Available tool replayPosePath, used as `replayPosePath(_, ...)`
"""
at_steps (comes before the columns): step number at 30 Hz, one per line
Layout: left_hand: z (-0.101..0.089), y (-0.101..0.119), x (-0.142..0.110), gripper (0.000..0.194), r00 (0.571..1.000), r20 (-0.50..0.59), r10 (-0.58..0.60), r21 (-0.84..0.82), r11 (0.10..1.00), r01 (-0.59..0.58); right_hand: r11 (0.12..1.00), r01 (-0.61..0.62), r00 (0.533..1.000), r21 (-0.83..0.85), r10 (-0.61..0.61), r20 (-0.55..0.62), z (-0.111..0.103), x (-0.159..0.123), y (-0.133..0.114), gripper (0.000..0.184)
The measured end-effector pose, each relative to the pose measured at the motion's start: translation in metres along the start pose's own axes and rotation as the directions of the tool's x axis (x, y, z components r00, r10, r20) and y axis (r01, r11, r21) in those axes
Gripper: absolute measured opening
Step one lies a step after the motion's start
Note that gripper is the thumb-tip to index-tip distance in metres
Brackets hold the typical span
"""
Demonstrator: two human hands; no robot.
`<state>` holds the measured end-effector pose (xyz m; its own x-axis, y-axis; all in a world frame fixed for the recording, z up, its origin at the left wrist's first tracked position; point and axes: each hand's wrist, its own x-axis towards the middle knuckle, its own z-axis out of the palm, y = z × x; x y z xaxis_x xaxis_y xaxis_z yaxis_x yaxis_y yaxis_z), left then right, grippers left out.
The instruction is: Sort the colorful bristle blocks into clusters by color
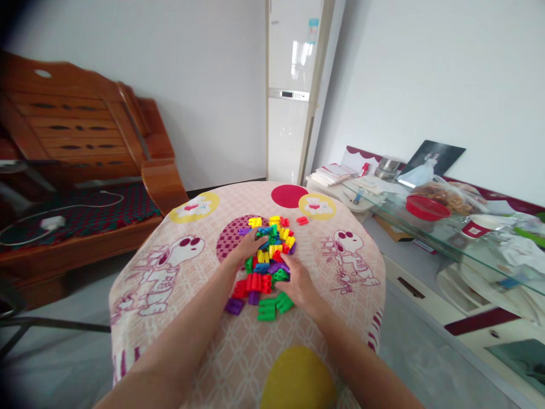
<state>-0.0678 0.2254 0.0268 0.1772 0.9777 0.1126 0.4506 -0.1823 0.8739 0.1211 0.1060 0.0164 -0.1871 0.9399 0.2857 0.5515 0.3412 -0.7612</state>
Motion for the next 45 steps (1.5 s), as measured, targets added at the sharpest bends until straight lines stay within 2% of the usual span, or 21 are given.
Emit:
replayPosePath(2,0.005,0.011,0.018,0.048,0.997,0.064,0.046,-0.097,0.995,-0.039,1.0,0.02,0.998,-0.019,-0.021,-0.052,0.013,0.012,-0.004,0.073)
replayPosePath(4,0.006,0.022,0.03,0.051,0.988,0.116,0.103,-0.158,0.984,-0.084,0.997,0.074,0.996,-0.024,-0.075,-0.043,0.022,0.02,-0.011,0.072)
replayPosePath(7,-0.001,0.038,0.034,0.052,0.966,0.183,0.18,-0.169,0.974,-0.15,0.978,0.208,0.973,0.013,-0.208,0.1,0.024,0.025,-0.023,0.071)
replayPosePath(9,-0.01,0.045,0.024,0.053,0.957,0.167,0.238,-0.106,0.969,-0.222,0.966,0.249,0.949,0.072,-0.258,0.183,0.017,0.027,-0.028,0.066)
replayPosePath(11,-0.019,0.047,0.0,0.053,0.954,0.074,0.291,0.034,0.955,-0.294,0.973,0.189,0.962,0.132,-0.211,0.174,0.003,0.032,-0.025,0.055)
replayPosePath(12,-0.023,0.047,-0.017,0.054,0.952,0.02,0.305,0.12,0.945,-0.305,0.98,0.135,0.98,0.146,-0.153,0.125,-0.006,0.037,-0.02,0.049)
replayPosePath(14,-0.028,0.044,-0.058,0.054,0.954,-0.042,0.296,0.272,0.922,-0.274,0.993,0.031,0.998,0.114,-0.025,-0.054,-0.026,0.052,-0.003,0.041)
replayPosePath(16,-0.026,0.038,-0.106,0.06,0.956,-0.066,0.285,0.415,0.879,-0.234,0.998,-0.055,0.957,0.025,0.06,-0.285,-0.046,0.072,0.022,0.04)
replayPosePath(18,-0.017,0.031,-0.152,0.076,0.963,-0.107,0.247,0.518,0.84,-0.158,0.988,-0.148,0.906,-0.04,0.119,-0.406,-0.063,0.094,0.047,0.044)
replayPosePath(21,0.001,0.019,-0.201,0.094,0.98,-0.073,0.187,0.602,0.791,-0.107,0.939,-0.322,0.837,-0.123,0.222,-0.499,-0.074,0.124,0.074,0.047)
replayPosePath(23,0.01,0.01,-0.212,0.097,0.984,-0.022,0.176,0.633,0.764,-0.123,0.9,-0.407,0.829,-0.155,0.293,-0.476,-0.07,0.142,0.08,0.045)
replayPosePath(24,0.012,0.005,-0.21,0.095,0.984,-0.007,0.177,0.641,0.756,-0.131,0.893,-0.416,0.846,-0.169,0.312,-0.433,-0.064,0.15,0.08,0.043)
replayPosePath(26,0.01,-0.005,-0.193,0.084,0.982,-0.005,0.19,0.646,0.75,-0.142,0.914,-0.355,0.908,-0.198,0.287,-0.304,-0.05,0.163,0.073,0.04)
replayPosePath(28,0.001,-0.013,-0.165,0.071,0.979,-0.031,0.204,0.641,0.755,-0.137,0.953,-0.226,0.967,-0.202,0.194,-0.167,-0.035,0.173,0.062,0.037)
replayPosePath(31,-0.017,-0.024,-0.115,0.065,0.985,-0.108,0.137,0.654,0.756,-0.034,0.992,-0.05,0.999,-0.115,0.052,0.015,-0.016,0.176,0.044,0.037)
replayPosePath(34,-0.033,-0.03,-0.069,0.069,0.981,-0.175,0.082,0.659,0.751,0.055,0.996,0.082,0.987,-0.026,-0.078,0.139,-0.008,0.163,0.027,0.035)
replayPosePath(36,-0.04,-0.031,-0.042,0.066,0.974,-0.198,0.107,0.634,0.772,0.044,0.989,0.149,0.972,-0.002,-0.146,0.186,-0.005,0.148,0.014,0.033)
replayPosePath(38,-0.045,-0.03,-0.015,0.062,0.969,-0.178,0.174,0.572,0.819,-0.042,0.981,0.191,0.952,0.014,-0.189,0.241,-0.003,0.131,0.0,0.034)
replayPosePath(41,-0.047,-0.02,0.02,0.053,0.956,-0.054,0.289,0.402,0.883,-0.244,0.975,0.222,0.914,0.025,-0.217,0.342,-0.001,0.106,-0.022,0.037)
replayPosePath(43,-0.044,-0.011,0.036,0.05,0.954,-0.003,0.3,0.276,0.917,-0.288,0.971,0.231,0.896,0.055,-0.235,0.376,-0.005,0.092,-0.033,0.036)
replayPosePath(45,-0.042,-0.002,0.044,0.049,0.951,0.035,0.308,0.14,0.941,-0.309,0.969,0.22,0.909,0.112,-0.245,0.336,-0.015,0.08,-0.036,0.034)
